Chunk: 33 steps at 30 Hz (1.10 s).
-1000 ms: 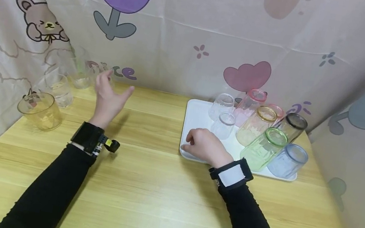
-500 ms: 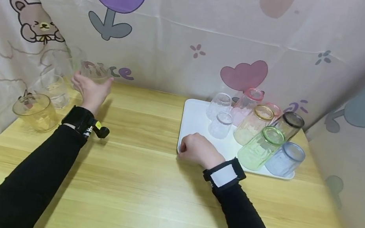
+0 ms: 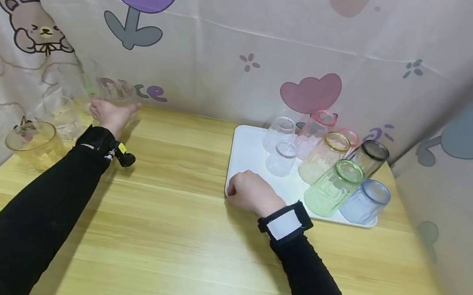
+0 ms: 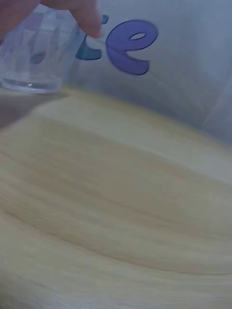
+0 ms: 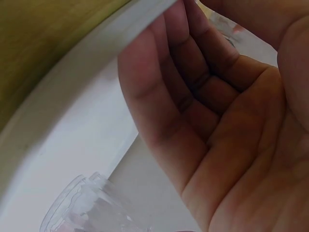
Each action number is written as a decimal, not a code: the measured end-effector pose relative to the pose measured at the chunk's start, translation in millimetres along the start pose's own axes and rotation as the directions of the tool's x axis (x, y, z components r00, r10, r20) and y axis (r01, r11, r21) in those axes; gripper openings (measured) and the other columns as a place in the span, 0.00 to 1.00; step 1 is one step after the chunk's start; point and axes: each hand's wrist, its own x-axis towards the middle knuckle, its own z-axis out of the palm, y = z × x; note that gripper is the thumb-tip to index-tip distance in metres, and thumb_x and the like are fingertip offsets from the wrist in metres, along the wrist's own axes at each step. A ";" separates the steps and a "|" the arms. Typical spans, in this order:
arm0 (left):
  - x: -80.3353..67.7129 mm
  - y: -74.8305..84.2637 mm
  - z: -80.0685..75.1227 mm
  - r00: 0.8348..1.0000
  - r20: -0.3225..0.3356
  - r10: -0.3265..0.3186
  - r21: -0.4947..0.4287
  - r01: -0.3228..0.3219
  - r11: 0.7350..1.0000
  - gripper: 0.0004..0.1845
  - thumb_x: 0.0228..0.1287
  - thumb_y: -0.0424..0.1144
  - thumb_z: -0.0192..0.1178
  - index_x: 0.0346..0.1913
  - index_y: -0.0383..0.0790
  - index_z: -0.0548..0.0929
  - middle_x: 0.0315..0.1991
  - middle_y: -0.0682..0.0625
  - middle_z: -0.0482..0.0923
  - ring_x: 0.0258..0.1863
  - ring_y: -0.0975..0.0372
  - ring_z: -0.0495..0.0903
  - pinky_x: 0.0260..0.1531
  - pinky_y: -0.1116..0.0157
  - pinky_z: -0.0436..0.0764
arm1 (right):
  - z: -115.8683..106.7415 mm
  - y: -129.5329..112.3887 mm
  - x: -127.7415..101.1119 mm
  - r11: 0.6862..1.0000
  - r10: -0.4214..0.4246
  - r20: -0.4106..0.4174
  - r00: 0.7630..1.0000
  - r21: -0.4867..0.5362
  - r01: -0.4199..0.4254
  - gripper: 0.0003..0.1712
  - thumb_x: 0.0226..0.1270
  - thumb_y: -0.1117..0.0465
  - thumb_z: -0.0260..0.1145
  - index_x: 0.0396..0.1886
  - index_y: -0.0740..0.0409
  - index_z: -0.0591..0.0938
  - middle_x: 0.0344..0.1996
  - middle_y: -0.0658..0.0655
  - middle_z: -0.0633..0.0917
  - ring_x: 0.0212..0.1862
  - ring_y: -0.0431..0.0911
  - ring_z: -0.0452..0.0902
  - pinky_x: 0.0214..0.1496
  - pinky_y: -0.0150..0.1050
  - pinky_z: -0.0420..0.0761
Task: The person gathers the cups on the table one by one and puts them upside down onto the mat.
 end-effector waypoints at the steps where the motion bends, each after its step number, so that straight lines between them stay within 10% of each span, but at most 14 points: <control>1: 2.5 -1.6 0.1 1.000 0.011 -0.002 0.014 0.002 1.000 0.67 0.56 0.60 0.75 0.82 0.35 0.40 0.81 0.38 0.45 0.81 0.48 0.46 0.82 0.59 0.46 | 0.0 -0.3 -0.1 1.000 0.001 0.003 1.000 0.001 -0.001 0.07 0.54 0.64 0.78 0.24 0.51 0.86 0.22 0.43 0.83 0.30 0.40 0.77 0.39 0.38 0.81; 17: 8.7 -3.5 0.1 0.991 0.133 -0.019 -0.246 0.051 0.968 0.69 0.56 0.45 0.80 0.85 0.52 0.35 0.85 0.51 0.39 0.83 0.58 0.44 0.79 0.63 0.54 | -0.6 -2.5 0.9 1.000 0.023 0.015 1.000 -0.010 -0.022 0.06 0.55 0.63 0.78 0.25 0.51 0.87 0.23 0.44 0.84 0.31 0.41 0.78 0.40 0.39 0.82; 25: -20.8 8.9 2.4 0.958 0.285 0.029 -0.659 0.174 0.732 0.67 0.58 0.28 0.75 0.84 0.58 0.33 0.85 0.53 0.37 0.82 0.56 0.50 0.70 0.54 0.74 | -0.7 -1.3 0.4 0.999 0.026 0.013 1.000 -0.019 -0.025 0.06 0.55 0.63 0.78 0.26 0.52 0.87 0.24 0.45 0.85 0.32 0.42 0.79 0.41 0.40 0.83; 29: -35.2 17.6 3.3 0.936 0.349 0.045 -0.675 0.218 0.705 0.58 0.62 0.33 0.75 0.82 0.51 0.42 0.83 0.48 0.45 0.79 0.52 0.57 0.70 0.46 0.74 | -0.6 -1.7 -0.1 1.000 0.022 0.013 1.000 -0.013 -0.022 0.06 0.55 0.63 0.78 0.26 0.53 0.87 0.24 0.45 0.85 0.32 0.41 0.79 0.41 0.40 0.83; 33: -47.5 24.0 7.4 0.933 0.358 0.040 -0.646 0.217 0.732 0.56 0.63 0.42 0.76 0.82 0.47 0.44 0.80 0.46 0.51 0.77 0.51 0.60 0.73 0.46 0.68 | -0.6 -1.6 -0.2 1.000 0.021 0.015 1.000 0.001 -0.021 0.06 0.56 0.63 0.78 0.26 0.53 0.87 0.24 0.45 0.85 0.32 0.41 0.80 0.41 0.40 0.83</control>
